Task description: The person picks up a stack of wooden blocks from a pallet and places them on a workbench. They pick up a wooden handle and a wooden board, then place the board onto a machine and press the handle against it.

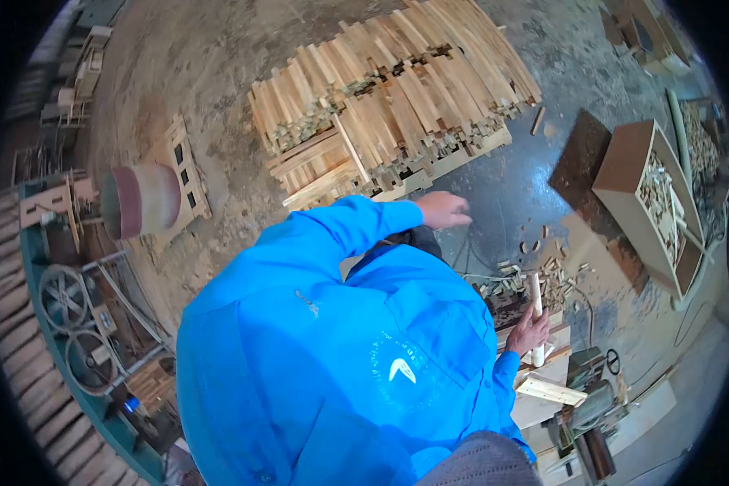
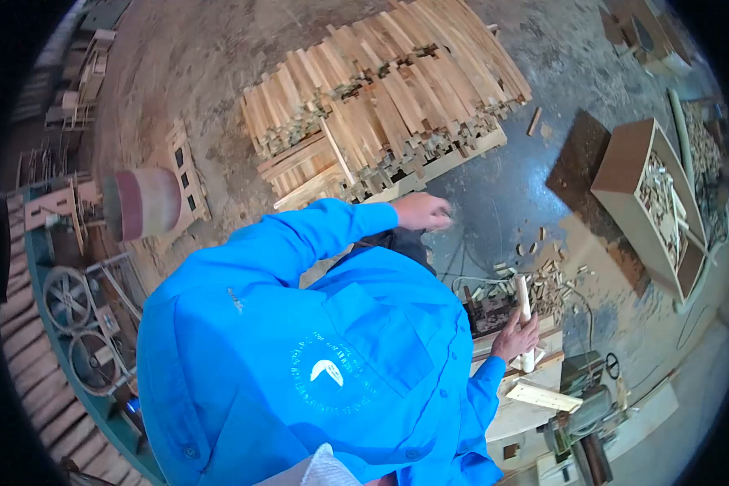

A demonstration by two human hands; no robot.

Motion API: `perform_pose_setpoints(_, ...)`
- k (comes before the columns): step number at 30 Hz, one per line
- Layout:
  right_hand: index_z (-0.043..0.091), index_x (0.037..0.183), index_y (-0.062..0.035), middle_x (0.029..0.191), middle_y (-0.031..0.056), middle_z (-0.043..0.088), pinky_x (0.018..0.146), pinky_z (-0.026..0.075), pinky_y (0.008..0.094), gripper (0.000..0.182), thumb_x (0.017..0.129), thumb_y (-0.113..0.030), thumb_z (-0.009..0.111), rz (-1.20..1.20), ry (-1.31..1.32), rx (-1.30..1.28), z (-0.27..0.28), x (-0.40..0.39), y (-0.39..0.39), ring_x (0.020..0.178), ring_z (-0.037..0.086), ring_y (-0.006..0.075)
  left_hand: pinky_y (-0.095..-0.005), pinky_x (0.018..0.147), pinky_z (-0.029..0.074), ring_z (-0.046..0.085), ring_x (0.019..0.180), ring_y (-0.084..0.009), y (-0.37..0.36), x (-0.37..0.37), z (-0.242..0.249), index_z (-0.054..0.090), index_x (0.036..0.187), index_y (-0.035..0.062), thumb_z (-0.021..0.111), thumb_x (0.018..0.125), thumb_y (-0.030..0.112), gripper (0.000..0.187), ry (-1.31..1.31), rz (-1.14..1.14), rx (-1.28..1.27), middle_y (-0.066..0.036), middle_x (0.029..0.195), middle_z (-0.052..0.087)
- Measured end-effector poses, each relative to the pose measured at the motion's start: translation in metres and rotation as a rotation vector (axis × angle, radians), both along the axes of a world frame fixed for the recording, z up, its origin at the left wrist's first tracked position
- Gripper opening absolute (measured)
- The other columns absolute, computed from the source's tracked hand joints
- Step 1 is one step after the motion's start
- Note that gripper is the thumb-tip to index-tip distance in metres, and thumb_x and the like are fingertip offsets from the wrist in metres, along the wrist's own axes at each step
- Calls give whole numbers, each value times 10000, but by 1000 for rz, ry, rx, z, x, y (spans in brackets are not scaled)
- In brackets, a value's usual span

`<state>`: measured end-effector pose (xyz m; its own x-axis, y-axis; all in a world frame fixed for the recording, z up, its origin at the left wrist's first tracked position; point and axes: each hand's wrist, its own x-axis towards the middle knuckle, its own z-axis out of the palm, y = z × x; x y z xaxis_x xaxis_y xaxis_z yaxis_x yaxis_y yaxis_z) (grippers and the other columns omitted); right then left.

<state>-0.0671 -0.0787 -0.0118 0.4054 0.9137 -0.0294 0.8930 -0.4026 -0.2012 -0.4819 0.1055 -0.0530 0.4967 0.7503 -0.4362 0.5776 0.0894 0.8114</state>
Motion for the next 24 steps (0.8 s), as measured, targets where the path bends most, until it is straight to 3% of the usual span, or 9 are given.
perform_pose_setpoints(3, 583, 1488, -92, 1385, 206, 632, 1131, 362, 540, 677, 1049, -605, 546, -9, 10, -79, 3, 5, 6, 1272, 566, 405, -485, 914, 555, 717, 1067, -384, -51, -69, -25, 737, 1221, 67, 625, 986, 537, 537, 242, 37, -50, -190, 1173, 754)
perform_pose_setpoints(5, 577, 1496, -106, 1374, 204, 638, 1122, 371, 538, 704, 1031, -635, 557, -27, -11, -136, 2, 6, 4, 1257, 576, 410, -496, 891, 560, 726, 1020, -400, -96, -111, -61, 772, 1129, 57, 616, 982, 556, 544, 273, 128, -99, -202, 1101, 765)
perform_pose_setpoints(7, 564, 1508, -109, 1360, 202, 646, 1118, 376, 541, 737, 1017, -659, 562, -5, -24, -109, -6, 11, 2, 1255, 582, 407, -506, 856, 565, 739, 968, -403, -140, -140, -65, 788, 1053, 38, 609, 972, 584, 581, 384, 249, -198, -216, 1021, 774)
perform_pose_setpoints(10, 548, 1525, -117, 1375, 202, 642, 1121, 375, 550, 754, 1013, -669, 557, 26, -56, -101, -5, 11, -1, 1280, 578, 393, -535, 815, 564, 739, 909, -417, -208, -175, -118, 788, 1008, 13, 583, 978, 595, 617, 499, 200, -176, -246, 953, 765)
perform_pose_setpoints(12, 543, 1530, -118, 1384, 203, 639, 1127, 374, 545, 766, 1005, -676, 563, 38, -63, -103, -6, 12, -1, 1288, 576, 397, -513, 938, 568, 738, 1025, -432, -235, -187, -127, 790, 1042, -6, 667, 908, 641, 671, 670, 87, -370, -278, 1099, 759)
perform_pose_setpoints(19, 495, 1567, -123, 1423, 239, 613, 1111, 397, 568, 837, 984, -722, 555, 87, -48, -169, -6, 24, -4, 1316, 560, 431, -514, 896, 581, 745, 983, -425, -276, -177, -127, 805, 1019, 5, 676, 918, 659, 674, 651, 288, -359, -245, 1043, 776)
perform_pose_setpoints(22, 470, 1593, -130, 1485, 216, 590, 1131, 389, 588, 921, 952, -789, 526, 81, -77, -188, -4, 22, -2, 1363, 546, 434, -522, 848, 579, 745, 941, -420, -280, -169, -126, 815, 988, 28, 665, 929, 646, 638, 415, 382, -339, -223, 980, 782)
perform_pose_setpoints(24, 463, 1597, -140, 1476, 217, 598, 1120, 403, 597, 920, 944, -783, 546, 68, -51, -242, -4, 25, 0, 1349, 561, 440, -521, 800, 561, 749, 938, -401, -285, -159, -125, 821, 1062, 73, 643, 963, 629, 592, 445, 423, -251, -221, 1027, 783)
